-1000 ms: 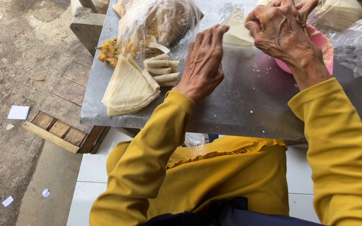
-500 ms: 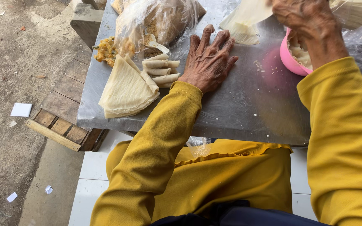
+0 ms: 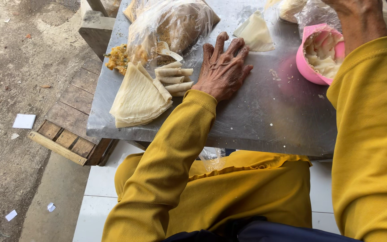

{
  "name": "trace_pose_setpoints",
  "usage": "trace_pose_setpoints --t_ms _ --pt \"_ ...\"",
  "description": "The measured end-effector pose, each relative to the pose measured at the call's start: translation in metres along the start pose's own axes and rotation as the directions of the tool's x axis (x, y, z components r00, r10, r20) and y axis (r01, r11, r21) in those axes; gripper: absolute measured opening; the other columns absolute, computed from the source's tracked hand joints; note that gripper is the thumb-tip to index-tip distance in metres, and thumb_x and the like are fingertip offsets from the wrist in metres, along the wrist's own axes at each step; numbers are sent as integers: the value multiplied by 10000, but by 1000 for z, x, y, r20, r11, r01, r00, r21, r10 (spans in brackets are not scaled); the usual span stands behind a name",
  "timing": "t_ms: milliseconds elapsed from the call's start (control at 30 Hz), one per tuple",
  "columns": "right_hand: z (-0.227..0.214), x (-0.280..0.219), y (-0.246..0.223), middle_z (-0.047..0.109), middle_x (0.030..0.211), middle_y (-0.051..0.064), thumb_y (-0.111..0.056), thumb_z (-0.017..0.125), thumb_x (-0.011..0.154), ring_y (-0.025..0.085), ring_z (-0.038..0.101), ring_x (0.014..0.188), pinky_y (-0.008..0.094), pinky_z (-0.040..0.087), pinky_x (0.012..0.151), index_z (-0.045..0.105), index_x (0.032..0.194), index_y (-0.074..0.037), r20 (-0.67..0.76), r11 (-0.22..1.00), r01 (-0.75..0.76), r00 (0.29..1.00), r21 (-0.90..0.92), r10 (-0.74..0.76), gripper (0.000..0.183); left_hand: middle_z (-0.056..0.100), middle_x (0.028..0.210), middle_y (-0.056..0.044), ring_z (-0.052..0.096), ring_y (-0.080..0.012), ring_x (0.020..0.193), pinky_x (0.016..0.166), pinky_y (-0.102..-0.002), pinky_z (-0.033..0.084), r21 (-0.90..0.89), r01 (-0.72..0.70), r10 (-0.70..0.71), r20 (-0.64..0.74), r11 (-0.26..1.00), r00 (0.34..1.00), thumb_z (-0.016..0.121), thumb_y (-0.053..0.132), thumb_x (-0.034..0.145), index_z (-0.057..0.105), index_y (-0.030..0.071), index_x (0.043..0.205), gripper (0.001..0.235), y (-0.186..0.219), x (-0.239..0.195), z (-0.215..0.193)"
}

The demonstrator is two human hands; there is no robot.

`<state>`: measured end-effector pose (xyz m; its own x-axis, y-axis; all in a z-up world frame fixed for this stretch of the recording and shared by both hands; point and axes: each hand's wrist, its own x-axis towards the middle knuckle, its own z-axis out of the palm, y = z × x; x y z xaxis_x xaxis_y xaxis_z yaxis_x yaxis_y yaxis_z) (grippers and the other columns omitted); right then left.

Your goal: The person places filling onto thin wrappers, folds them into triangular shapes, and rolls them into cylindrical spring rolls. The finished rolls are stacked on the table.

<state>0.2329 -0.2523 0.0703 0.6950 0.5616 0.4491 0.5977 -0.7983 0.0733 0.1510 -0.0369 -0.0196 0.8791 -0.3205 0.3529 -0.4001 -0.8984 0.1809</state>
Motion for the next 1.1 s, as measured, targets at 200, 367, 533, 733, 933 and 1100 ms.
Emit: trace_pose_setpoints --t_ms 200,367,533,733,933,1100 --pt "-4 -11 -15 696 875 12 -263 735 1068 231 533 1030 559 276 1002 752 974 -166 -71 997 69 995 -28 -71 136 465 1439 -102 275 -381 1387 1028 -588 318 -39 5 -4 14 999 1000 609 434 952 519 91 1390 564 -2 2 3" --pt "-9 -10 -25 694 877 -10 -261 752 1065 212 511 1063 550 254 1031 747 959 -179 -170 978 196 964 -73 -206 134 490 1439 -179 351 -388 1391 1106 -532 348 -119 -34 14 -159 992 987 661 164 861 432 62 1472 660 -3 -5 0" --pt "-18 -62 -80 691 879 -33 -259 769 1063 192 489 1095 541 232 1060 743 944 -192 -233 943 315 914 -111 -332 138 470 1535 -219 483 -350 1428 1259 -415 348 -293 -143 8 -417 945 909 468 -173 859 271 21 1601 792 4 -40 -32" --pt "-41 -123 -151 721 939 -75 -238 808 1036 177 497 1134 506 229 1022 757 975 -164 -183 939 324 922 -118 -341 108 582 1383 -96 483 -317 1336 1181 -453 407 -310 -92 -28 -364 946 931 707 132 968 543 98 1355 422 18 -141 -82" --pt "-59 -140 -178 746 1031 -91 -195 811 900 214 514 1144 530 258 1001 782 1043 -165 -128 956 288 947 -59 -294 149 632 1239 32 475 -276 1283 1010 -462 401 -243 -118 33 -330 963 944 768 252 901 707 151 1084 217 25 -164 -89" --pt "-73 -135 -172 747 1094 -27 -280 778 946 223 504 1130 494 276 1008 777 1145 -167 -117 964 220 972 147 -204 229 638 1216 52 462 -277 1299 1036 -469 392 -253 -114 15 -360 961 933 752 280 918 715 151 1064 198 22 -168 -82"
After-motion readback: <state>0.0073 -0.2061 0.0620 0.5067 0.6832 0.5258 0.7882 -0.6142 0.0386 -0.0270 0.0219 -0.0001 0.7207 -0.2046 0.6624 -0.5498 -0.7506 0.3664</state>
